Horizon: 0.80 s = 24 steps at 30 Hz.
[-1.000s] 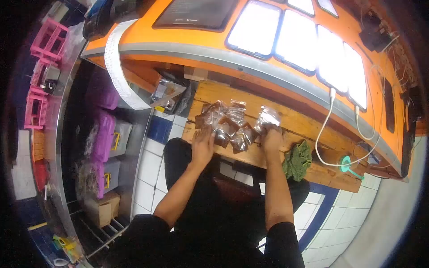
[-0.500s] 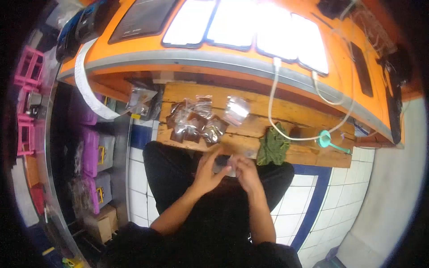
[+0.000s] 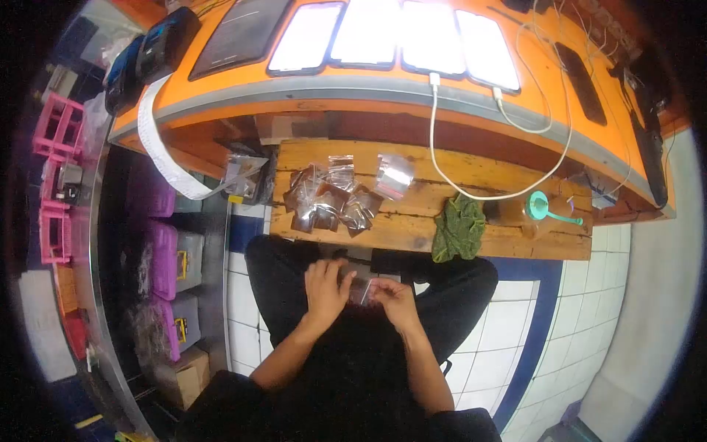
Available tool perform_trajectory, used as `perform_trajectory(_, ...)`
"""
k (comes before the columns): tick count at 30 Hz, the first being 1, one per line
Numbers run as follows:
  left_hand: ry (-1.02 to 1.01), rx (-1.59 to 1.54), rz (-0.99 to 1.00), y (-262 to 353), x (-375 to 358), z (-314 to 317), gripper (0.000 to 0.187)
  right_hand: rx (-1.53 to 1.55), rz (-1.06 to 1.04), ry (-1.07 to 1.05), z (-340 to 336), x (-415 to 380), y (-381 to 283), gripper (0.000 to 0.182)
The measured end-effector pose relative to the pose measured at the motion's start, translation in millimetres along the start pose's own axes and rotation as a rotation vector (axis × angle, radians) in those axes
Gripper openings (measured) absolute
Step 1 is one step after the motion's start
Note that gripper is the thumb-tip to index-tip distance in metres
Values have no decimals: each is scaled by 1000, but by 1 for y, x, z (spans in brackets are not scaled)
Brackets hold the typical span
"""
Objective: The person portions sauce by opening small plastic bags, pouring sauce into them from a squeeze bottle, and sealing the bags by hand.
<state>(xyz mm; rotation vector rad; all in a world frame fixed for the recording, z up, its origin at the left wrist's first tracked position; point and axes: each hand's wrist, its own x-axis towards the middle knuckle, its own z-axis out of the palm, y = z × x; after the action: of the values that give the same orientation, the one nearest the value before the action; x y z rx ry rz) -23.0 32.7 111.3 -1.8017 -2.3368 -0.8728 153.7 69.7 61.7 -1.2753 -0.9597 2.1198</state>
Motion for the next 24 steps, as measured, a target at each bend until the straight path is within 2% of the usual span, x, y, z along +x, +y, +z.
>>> perform_trajectory(4,-391,-685,-459,10,-30,10,21,-336,-203,54,11,0,-4,29)
perform_trajectory(7,-467,-1043,-723,6,-43,23,24,-435,-255,69,23,-2,-10,36)
perform_trajectory(12,-659,-1266,-833,-13,-58,26,27,-427,-131,22,15,-2,6,45)
perform_trajectory(15,-825,-1328,-895,-23,-52,24,31,-165,5,-117,0,0,10,48)
perform_trajectory(17,-892,-1386,-910,-25,-49,23,31,-111,107,-103,-5,-1,6,50)
perform_trajectory(22,-962,-1355,-930,-29,-54,34,29,-51,133,-96,-6,-5,-1,50)
perform_trajectory(24,-925,-1405,-931,-28,-55,34,25,-30,137,-107,-3,-4,-4,51)
